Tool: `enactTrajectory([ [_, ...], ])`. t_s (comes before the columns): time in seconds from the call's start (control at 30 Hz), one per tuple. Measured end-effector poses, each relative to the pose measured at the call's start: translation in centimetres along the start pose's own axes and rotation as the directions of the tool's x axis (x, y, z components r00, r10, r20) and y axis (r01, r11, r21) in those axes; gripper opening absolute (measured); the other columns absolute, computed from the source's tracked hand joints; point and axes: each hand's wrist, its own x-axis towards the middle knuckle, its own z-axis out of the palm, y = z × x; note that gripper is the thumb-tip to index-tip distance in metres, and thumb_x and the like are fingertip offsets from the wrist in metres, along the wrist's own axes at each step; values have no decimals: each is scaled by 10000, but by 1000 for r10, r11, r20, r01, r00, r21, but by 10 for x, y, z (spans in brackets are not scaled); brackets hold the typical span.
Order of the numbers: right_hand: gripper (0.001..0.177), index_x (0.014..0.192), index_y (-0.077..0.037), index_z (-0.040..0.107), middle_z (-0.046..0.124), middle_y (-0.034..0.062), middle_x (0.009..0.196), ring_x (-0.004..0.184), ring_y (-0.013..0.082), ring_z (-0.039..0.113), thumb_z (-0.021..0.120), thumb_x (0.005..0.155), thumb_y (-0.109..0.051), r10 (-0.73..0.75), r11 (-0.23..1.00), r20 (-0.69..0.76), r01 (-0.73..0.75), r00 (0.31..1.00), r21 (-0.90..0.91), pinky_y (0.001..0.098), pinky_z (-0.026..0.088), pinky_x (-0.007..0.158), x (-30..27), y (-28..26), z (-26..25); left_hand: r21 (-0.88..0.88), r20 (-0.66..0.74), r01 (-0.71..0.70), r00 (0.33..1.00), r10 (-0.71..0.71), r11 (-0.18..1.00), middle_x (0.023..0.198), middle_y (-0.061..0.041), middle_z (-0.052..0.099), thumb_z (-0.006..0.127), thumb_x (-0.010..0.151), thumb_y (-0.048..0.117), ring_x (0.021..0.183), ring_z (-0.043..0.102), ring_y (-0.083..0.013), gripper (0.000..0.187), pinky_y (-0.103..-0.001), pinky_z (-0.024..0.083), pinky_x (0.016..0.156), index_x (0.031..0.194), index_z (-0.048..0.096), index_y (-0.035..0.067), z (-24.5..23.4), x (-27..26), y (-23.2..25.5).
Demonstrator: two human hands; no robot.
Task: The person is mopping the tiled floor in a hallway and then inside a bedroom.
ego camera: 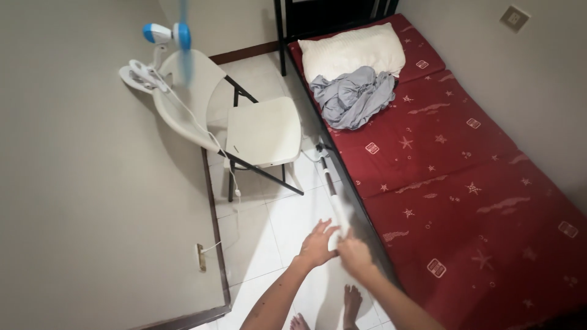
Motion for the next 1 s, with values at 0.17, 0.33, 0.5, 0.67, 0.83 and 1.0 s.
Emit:
enactTrajectory([
  [0.17,126,796,-62,734,730,200,791,790,370,741,736,684,-3,82,993,247,-100,966,64,469,608,710,-13,-25,-56,-140,-173,-242,961,217,960,1641,-167,345,880,654,229,1506,311,-387,1018,-443,385,1168,1544,399,119,-11,-31,7],
  [0.33,232,933,-35,700,700,194,815,734,358,732,762,723,-110,3,1000,304,-12,953,28,447,605,640,-48,-90,-206,-143,-551,-633,689,471,760,1143,-138,660,852,865,185,1133,650,-342,360,-426,542,1127,1116,625,61,-13,-30,45],
  [0.5,179,804,-67,708,691,107,750,618,312,685,805,674,-141,16,993,-234,12,972,115,405,547,431,-60,-112,-273,-359,-639,-647,696,328,672,748,-94,655,833,820,140,757,690,-309,265,-402,562,673,744,593,58,-54,-49,97],
  [0.67,198,690,-117,570,536,41,676,610,223,559,755,760,-99,-225,945,-753,326,619,-15,333,462,529,-36,-101,-229,-299,-627,-614,704,335,730,789,-124,669,831,844,127,746,679,-311,240,-393,549,650,775,611,58,-18,-15,55],
  [0.83,141,836,-87,644,641,69,862,811,285,681,764,763,-73,-244,954,-533,299,810,18,360,551,569,-11,-68,-112,-374,-483,-506,821,303,777,1217,-180,584,717,905,115,1153,582,-344,382,-409,506,1037,1248,558,57,20,7,-19],
  [1.0,338,1060,-50,634,613,210,1295,919,403,707,776,763,-127,161,961,5,-158,987,228,475,608,724,-6,-32,-34,-249,-107,13,993,-41,968,1562,-183,326,832,657,142,1393,380,-382,1009,-423,392,1126,1543,350,172,-18,-21,9],
])
